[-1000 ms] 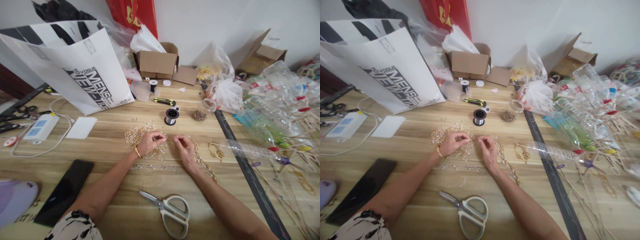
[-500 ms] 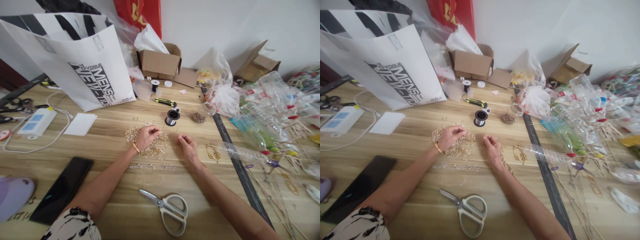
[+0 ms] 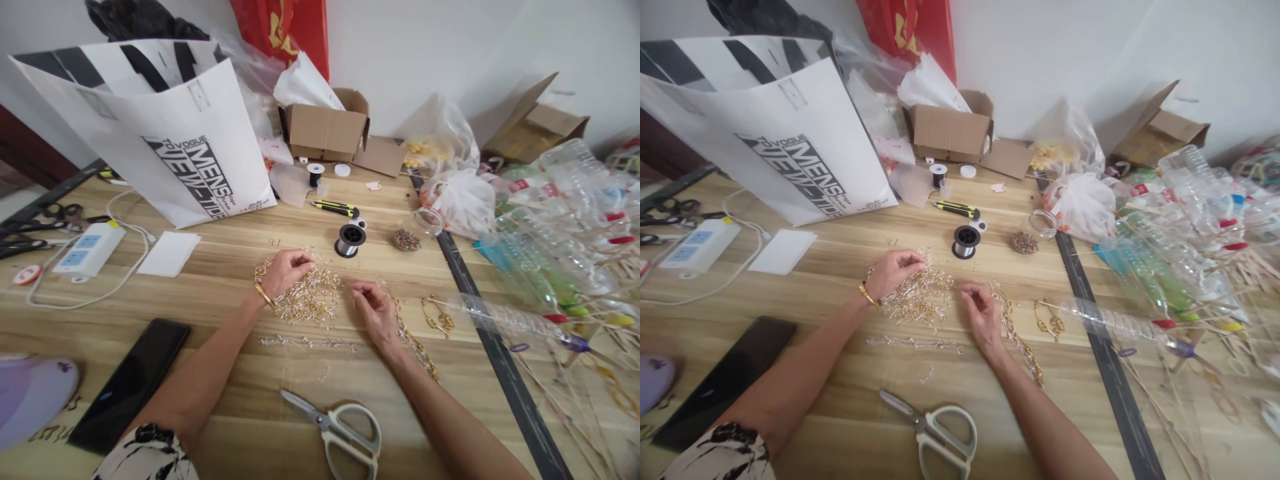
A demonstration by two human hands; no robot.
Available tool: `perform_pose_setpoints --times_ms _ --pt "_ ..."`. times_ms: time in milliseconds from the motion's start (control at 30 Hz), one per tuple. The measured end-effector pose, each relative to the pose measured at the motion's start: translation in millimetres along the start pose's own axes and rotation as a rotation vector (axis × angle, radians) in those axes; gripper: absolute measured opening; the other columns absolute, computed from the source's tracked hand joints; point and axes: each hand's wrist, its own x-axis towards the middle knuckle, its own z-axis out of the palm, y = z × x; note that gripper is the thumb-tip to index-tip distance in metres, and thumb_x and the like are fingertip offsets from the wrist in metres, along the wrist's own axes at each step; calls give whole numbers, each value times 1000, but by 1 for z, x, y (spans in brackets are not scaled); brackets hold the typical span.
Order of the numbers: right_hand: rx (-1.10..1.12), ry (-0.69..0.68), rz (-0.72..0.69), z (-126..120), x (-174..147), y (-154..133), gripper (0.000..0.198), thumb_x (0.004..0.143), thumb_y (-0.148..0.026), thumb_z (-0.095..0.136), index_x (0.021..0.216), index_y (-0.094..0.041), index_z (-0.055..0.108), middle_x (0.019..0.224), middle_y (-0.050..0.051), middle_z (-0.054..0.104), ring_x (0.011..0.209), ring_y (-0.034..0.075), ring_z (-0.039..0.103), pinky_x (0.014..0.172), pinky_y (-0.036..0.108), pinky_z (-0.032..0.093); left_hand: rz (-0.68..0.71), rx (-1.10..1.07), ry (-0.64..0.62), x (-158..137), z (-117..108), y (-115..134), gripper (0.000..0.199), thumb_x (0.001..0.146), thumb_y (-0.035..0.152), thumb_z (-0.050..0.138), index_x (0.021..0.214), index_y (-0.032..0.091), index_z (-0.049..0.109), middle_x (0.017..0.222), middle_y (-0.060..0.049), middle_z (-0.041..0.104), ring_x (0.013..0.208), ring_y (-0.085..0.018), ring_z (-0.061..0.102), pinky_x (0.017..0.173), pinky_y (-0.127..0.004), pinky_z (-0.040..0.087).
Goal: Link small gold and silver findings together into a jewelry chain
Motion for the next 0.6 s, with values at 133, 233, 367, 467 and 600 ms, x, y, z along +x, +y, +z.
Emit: perform_pose_setpoints --times_ms 133,233,367,467,600 --pt "-58 -20 -61 -1 2 -1 20 81 -37 59 88 -18 64 81 5 64 74 17 58 67 29 46 66 263 -83 1 -4 2 8 75 20 63 75 14 69 76 -3 70 70 -14 61 69 -26 47" --pt "-128 -57 -108 -2 2 -3 16 83 -34 58 83 -19 64 78 4 63 72 17 57 66 29 45 157 457 -141 1 -3 1 6 76 17 64 72 16 69 75 -2 68 75 -15 59 76 -29 46" --pt "-176 -87 -149 -2 2 -7 14 85 -30 56 81 -19 63 75 3 62 69 16 55 64 28 43 225 624 -239 -1 3 -2 9 79 21 62 75 17 69 78 -4 65 83 -19 55 80 -33 43" --pt "-172 -89 -157 -1 2 -8 13 85 -30 55 81 -19 62 75 3 61 68 16 54 63 28 42 238 730 -272 -3 8 -2 11 80 23 62 77 15 68 80 -6 63 86 -20 53 81 -34 42" --pt "-160 -87 -152 -1 2 -8 12 85 -29 54 81 -19 61 74 2 60 69 16 54 63 28 41 250 800 -260 -5 9 -3 12 82 25 59 81 15 67 84 -6 61 88 -21 51 83 -35 41"
